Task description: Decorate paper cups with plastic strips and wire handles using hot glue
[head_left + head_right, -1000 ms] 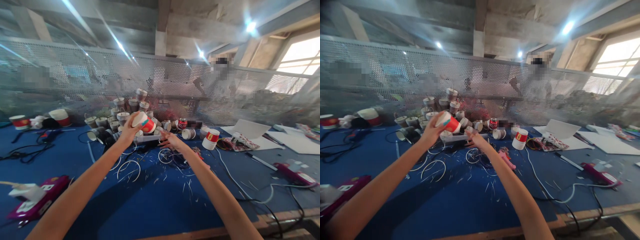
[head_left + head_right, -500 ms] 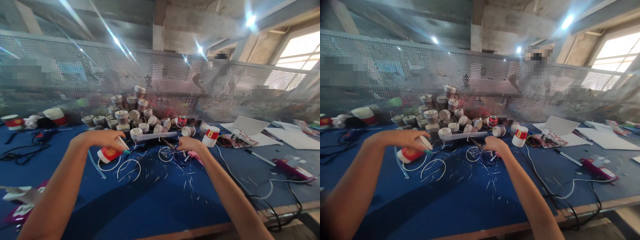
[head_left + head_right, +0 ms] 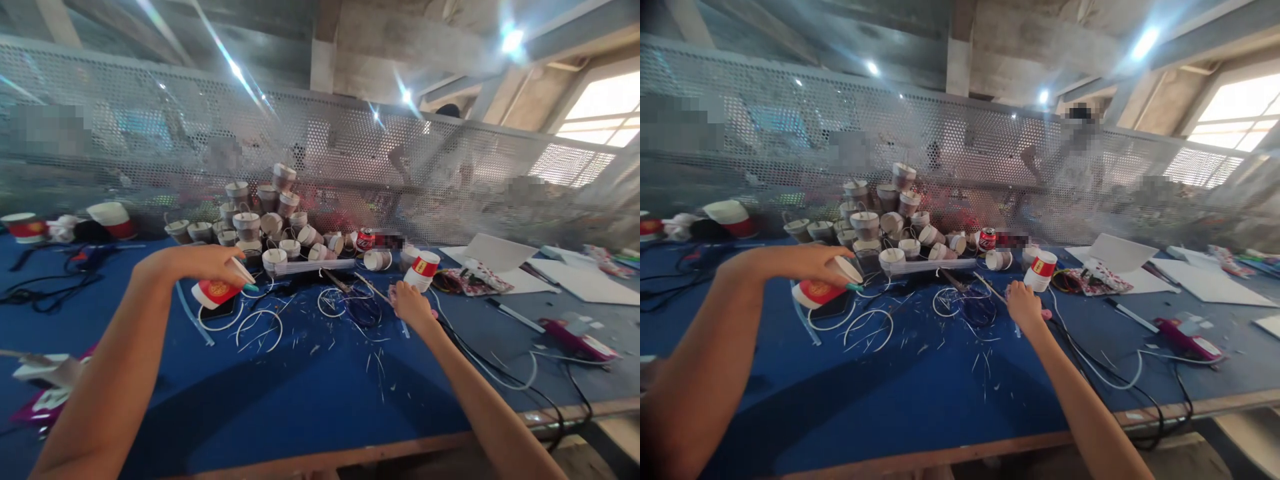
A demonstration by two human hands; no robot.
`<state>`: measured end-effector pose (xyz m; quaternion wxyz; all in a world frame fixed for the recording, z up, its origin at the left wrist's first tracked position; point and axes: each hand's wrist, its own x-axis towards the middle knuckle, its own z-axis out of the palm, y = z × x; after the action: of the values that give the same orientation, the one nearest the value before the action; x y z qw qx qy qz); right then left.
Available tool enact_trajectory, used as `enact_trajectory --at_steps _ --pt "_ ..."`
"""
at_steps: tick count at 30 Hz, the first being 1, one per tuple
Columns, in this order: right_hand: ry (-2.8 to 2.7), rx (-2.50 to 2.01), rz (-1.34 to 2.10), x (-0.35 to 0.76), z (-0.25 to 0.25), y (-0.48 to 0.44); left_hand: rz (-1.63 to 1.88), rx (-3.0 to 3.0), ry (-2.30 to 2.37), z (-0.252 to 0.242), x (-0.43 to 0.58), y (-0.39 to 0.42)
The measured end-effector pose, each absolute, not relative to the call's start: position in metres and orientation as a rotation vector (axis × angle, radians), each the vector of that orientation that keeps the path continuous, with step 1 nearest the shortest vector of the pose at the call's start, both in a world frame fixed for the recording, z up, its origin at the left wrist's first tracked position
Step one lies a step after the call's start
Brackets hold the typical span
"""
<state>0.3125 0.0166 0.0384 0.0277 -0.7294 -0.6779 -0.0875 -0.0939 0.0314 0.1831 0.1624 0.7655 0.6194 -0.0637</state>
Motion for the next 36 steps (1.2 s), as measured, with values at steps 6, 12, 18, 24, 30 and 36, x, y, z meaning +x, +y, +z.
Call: enact_trajectory --at_steps 6,12,18,24,30,36 --pt "-2.394 -1.515 -0.085 0.287 0.045 0.022 -0.23 2.196 1.757 0.179 -0.088 0.035" --pt "-2.239 -1.632 0.141 0.281 0.031 0.038 -0.217 2.143 1.761 0.175 -0.091 0.038" --pt "-2.173 -1.966 -0.088 0.281 0.039 0.026 -0.119 2.169 1.774 0.17 -0.103 0.044" --pt "-2.36 -2.011 -0.129 0.297 0.044 0.021 -0.036 2.163 1.751 0.168 -0.104 0.046" --pt "-2.347 -1.863 -0.396 0.286 0.053 0.009 -0.082 2.139 1.785 0.17 -0.1 0.043" --pt "-2.472 -1.916 -0.227 0.256 0.048 0.02 -0.111 2.185 1.769 0.173 -0.088 0.038"
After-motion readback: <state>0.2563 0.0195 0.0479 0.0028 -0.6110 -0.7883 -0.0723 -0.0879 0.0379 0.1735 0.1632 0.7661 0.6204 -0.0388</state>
